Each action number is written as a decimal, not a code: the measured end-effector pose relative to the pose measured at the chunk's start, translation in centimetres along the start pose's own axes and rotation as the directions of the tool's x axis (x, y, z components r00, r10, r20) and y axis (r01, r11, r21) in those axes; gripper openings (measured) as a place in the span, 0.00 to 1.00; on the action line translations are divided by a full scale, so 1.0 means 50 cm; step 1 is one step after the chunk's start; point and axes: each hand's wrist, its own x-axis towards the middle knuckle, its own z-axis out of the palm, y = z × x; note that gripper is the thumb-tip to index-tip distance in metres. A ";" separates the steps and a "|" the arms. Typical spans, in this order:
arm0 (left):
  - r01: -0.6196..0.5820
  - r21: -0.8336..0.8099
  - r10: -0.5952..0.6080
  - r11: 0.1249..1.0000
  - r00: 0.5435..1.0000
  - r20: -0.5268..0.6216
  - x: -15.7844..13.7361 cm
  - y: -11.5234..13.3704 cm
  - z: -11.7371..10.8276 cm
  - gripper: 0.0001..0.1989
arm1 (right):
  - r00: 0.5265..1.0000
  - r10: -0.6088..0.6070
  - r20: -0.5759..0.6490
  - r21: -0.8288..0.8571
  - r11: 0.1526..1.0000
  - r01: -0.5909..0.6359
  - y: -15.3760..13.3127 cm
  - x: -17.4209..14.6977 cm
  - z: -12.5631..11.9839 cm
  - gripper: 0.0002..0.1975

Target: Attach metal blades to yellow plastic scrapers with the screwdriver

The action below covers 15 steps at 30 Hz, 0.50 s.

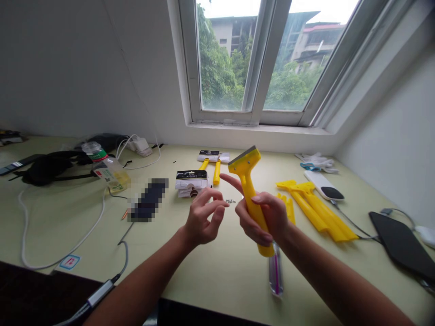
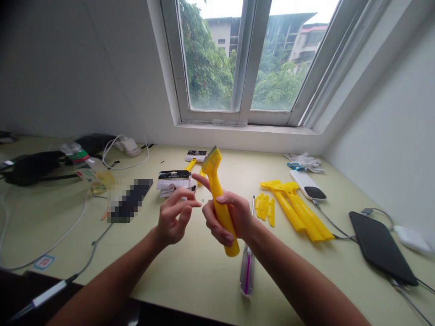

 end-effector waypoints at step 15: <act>0.680 -0.727 -0.548 0.095 0.646 0.532 0.007 0.017 0.048 0.20 | 0.829 -0.435 -0.352 -0.865 0.489 -0.112 0.072 0.042 0.005 0.39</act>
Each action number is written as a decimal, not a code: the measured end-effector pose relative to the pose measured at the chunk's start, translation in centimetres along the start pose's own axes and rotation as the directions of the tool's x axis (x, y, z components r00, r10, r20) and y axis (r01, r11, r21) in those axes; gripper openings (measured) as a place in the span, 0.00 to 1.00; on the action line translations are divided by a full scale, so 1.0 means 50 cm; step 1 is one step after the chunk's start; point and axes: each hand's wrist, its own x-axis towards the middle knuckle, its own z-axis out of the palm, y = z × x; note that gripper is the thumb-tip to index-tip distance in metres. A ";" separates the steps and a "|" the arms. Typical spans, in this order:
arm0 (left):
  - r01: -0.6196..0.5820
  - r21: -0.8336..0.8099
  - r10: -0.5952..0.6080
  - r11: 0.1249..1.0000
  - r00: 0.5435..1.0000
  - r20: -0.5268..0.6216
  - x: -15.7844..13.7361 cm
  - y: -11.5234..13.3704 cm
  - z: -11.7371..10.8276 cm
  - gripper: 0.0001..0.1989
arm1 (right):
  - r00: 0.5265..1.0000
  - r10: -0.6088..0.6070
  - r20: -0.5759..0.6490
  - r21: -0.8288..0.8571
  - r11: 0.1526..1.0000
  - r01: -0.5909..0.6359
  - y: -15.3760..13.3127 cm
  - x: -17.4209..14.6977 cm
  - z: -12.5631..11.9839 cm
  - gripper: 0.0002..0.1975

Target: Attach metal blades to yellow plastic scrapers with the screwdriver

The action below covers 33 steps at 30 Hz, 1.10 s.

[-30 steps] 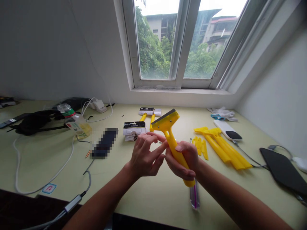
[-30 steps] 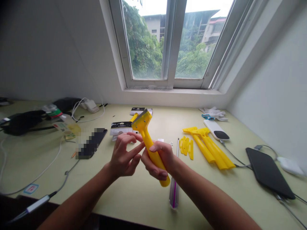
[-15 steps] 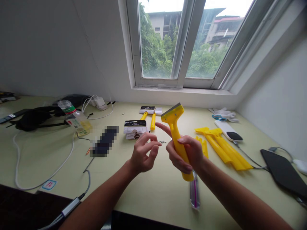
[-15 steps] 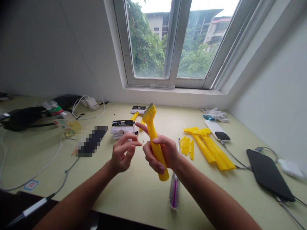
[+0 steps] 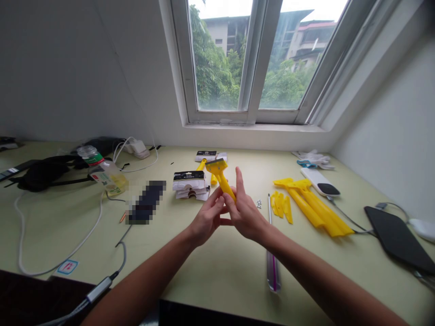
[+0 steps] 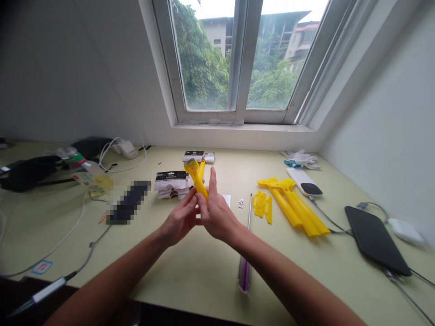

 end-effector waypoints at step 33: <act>-0.113 0.219 0.164 0.969 0.958 -0.234 0.018 0.017 -0.045 0.22 | 0.936 -0.291 0.198 -0.881 0.367 0.300 0.002 -0.247 -0.194 0.15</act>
